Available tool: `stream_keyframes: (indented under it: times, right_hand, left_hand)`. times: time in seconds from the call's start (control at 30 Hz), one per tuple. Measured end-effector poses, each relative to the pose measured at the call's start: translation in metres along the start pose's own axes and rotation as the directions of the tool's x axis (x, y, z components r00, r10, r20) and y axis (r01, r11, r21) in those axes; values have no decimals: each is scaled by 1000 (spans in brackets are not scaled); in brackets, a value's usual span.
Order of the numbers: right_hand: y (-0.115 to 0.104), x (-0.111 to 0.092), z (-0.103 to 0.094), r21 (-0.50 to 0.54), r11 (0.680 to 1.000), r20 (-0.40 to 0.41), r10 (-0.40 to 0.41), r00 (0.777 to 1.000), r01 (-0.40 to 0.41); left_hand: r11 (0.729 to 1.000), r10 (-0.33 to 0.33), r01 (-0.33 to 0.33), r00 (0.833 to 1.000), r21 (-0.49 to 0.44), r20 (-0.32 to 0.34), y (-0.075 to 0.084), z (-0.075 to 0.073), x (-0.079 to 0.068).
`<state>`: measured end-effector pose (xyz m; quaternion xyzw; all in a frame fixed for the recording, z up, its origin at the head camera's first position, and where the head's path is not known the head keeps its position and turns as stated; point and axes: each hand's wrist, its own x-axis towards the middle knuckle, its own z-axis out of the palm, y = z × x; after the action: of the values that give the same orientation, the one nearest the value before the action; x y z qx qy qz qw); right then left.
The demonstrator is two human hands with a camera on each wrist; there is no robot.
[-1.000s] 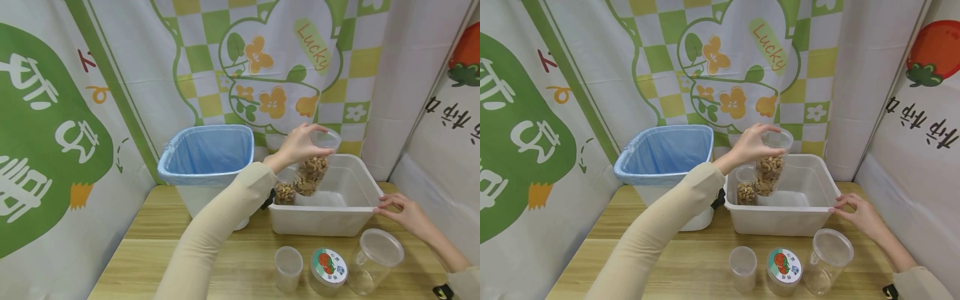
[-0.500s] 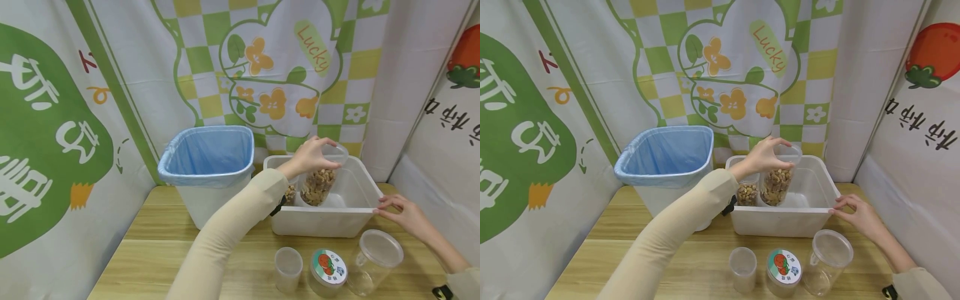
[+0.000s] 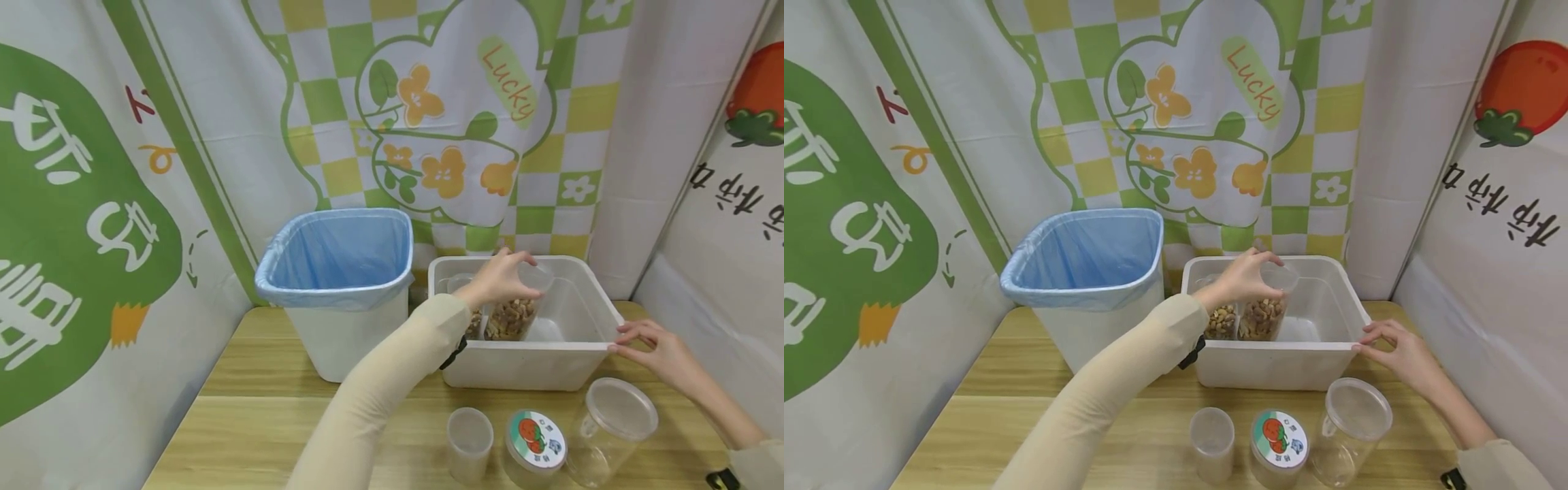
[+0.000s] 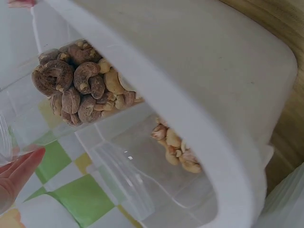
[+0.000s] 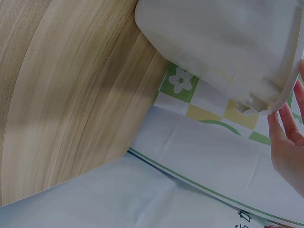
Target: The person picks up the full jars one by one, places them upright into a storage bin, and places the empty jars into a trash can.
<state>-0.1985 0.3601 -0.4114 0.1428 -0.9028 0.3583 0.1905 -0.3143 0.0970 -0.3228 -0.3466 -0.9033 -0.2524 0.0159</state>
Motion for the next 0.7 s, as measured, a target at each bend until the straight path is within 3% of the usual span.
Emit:
stream_keyframes:
  times: [0.7]
  right_hand:
    - [-2,-1,0,-12,1000,6,0,1000,0]
  left_hand:
    - [997,-78,79,995,-16,68,-21,32,-10]
